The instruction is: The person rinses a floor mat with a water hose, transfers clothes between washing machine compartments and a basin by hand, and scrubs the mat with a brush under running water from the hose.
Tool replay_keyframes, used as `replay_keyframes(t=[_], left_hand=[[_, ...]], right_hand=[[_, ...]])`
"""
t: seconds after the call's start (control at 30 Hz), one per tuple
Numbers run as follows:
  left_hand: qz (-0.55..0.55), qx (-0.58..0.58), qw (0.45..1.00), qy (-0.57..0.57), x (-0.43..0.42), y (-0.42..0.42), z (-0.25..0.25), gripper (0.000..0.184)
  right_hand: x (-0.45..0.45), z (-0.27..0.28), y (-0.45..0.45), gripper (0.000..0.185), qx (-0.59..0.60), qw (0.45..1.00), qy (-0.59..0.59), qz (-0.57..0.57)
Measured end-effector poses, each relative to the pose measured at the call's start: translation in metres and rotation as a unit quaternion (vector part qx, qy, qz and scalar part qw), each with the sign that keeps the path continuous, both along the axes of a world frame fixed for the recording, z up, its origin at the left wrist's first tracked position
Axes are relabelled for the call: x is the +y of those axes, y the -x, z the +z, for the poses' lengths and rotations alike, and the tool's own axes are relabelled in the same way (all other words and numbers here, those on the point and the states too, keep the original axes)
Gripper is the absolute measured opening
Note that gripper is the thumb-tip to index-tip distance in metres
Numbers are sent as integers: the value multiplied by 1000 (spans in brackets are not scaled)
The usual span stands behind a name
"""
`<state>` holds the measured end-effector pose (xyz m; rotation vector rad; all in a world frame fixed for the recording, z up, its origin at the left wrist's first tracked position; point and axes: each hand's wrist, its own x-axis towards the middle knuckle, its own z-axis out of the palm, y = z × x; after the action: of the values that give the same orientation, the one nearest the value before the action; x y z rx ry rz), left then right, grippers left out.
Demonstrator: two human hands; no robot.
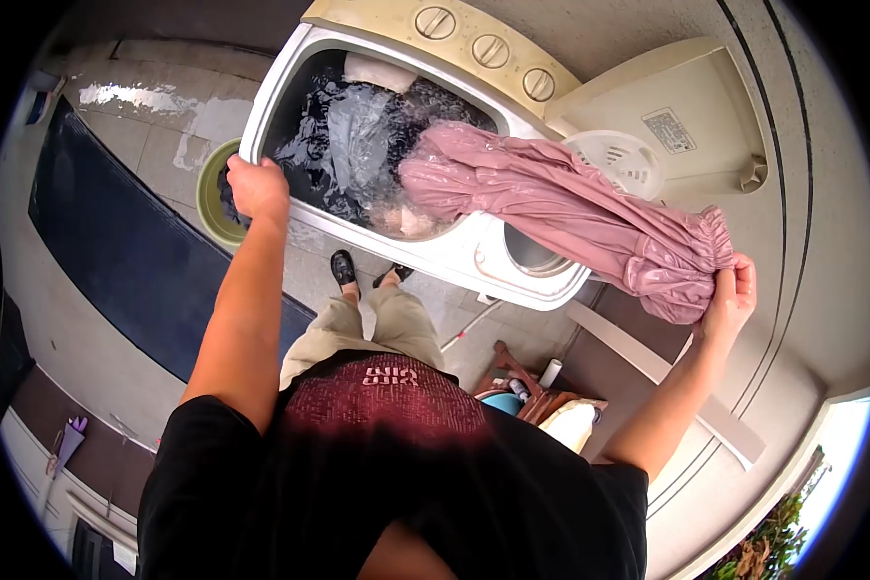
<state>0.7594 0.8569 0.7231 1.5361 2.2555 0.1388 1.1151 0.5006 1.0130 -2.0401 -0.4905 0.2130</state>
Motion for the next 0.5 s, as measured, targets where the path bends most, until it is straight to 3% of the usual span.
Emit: replay_keyframes(t=[0.07, 0.1, 0.13, 0.17, 0.2, 0.23, 0.27, 0.3, 0.37, 0.43, 0.47, 0.5], left_hand=[[1, -1, 1000, 4, 2, 1, -1, 34], [-2, 1, 1000, 4, 2, 1, 0, 34], [1, 2, 1000, 0, 2, 0, 0, 34], [3, 3, 1000, -5, 2, 0, 0, 34], [4, 4, 1000, -5, 3, 0, -2, 34], [0, 7, 1000, -11, 3, 1, -3, 34], [-4, 10, 1000, -17, 3, 1, -5, 35], [-4, 11, 1000, -15, 2, 0, -5, 35], [3, 16, 1000, -8, 3, -1, -1, 35], [2, 21, 1000, -15, 2, -2, -3, 35], [-1, 23, 999, -23, 2, -2, -3, 34], [2, 27, 999, -23, 4, -2, -5, 34]], right_hand=[[-36, -35, -23, 10, 50, 995, 82, -34], [-47, -57, -29, 12, 18, 969, 244, -26], [-16, -63, -1, 19, -31, 892, 451, -18], [-11, -93, 6, 25, -143, 840, 523, 33], [11, -113, 25, 27, -273, 833, 469, 103], [33, -142, 34, 26, -301, 856, 399, 130], [74, -148, 56, 26, -175, 903, 351, 175], [100, -174, 65, 27, -109, 915, 309, 234], [155, -220, 84, 37, -124, 892, 271, 341], [200, -270, 87, 55, -230, 853, 261, 388], [221, -278, 88, 55, -227, 853, 259, 391], [243, -282, 87, 66, -188, 806, 432, 357]])
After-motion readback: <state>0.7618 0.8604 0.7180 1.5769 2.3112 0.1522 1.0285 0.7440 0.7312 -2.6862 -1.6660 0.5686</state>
